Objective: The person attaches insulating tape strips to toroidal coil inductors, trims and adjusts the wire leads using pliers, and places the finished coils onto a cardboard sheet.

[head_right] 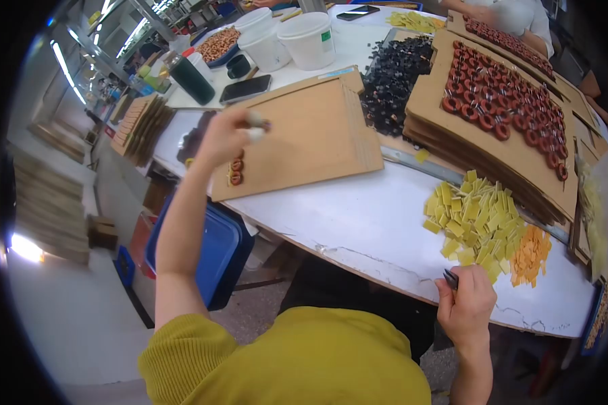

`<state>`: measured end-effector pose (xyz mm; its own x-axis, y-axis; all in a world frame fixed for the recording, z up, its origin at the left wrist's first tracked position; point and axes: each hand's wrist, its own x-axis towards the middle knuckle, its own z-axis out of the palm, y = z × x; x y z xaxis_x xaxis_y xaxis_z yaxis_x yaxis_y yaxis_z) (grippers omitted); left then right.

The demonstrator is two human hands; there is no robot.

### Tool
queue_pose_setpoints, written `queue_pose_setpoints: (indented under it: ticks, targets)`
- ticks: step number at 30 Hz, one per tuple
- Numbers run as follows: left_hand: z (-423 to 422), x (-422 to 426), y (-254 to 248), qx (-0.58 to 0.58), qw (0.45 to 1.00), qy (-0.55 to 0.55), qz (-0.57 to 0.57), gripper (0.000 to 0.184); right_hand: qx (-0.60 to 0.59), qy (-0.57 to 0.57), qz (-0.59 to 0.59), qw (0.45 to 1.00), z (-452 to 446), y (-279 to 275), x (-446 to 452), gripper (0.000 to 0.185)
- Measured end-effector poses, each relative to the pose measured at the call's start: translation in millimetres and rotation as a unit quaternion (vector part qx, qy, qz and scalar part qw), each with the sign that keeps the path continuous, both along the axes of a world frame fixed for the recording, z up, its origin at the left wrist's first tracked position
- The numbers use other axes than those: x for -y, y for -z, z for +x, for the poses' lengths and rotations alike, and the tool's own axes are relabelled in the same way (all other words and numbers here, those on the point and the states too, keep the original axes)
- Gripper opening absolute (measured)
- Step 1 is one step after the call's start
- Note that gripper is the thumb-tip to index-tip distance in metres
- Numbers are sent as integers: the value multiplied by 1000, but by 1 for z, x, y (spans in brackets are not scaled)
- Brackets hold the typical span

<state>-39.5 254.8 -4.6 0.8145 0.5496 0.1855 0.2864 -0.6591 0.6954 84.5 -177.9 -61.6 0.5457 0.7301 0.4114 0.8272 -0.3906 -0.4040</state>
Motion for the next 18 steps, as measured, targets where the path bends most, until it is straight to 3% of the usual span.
queue_pose_setpoints:
  ticks: [1, 3, 8, 12, 15, 16, 18]
  targets:
    - [-8, -17, -7, -33, 997, -67, -15, 13, 2, 0, 29, 1000, 1, 9, -1, 20]
    - [-24, -61, 9, -54, 993, -82, -71, 16, 13, -7, 75, 997, 0, 20, -5, 19]
    - [-41, -80, 31, -99, 984, -90, -118, 20, 21, -3, 138, 990, 0, 31, -4, 16]
    - [-44, -84, 30, -108, 990, -83, -46, 21, 1, 12, 154, 988, -1, 33, 1, 13]
    - [-32, -98, 21, -40, 985, -153, 70, 26, -37, 41, 172, 984, -4, 42, 8, 14]
    - [-26, -115, 23, 6, 986, -165, 21, 26, -52, 63, 182, 980, -6, 43, 8, 15]
    - [-6, -143, 18, 45, 966, -242, 72, 25, -83, 90, 221, 968, -8, 52, 11, 17]
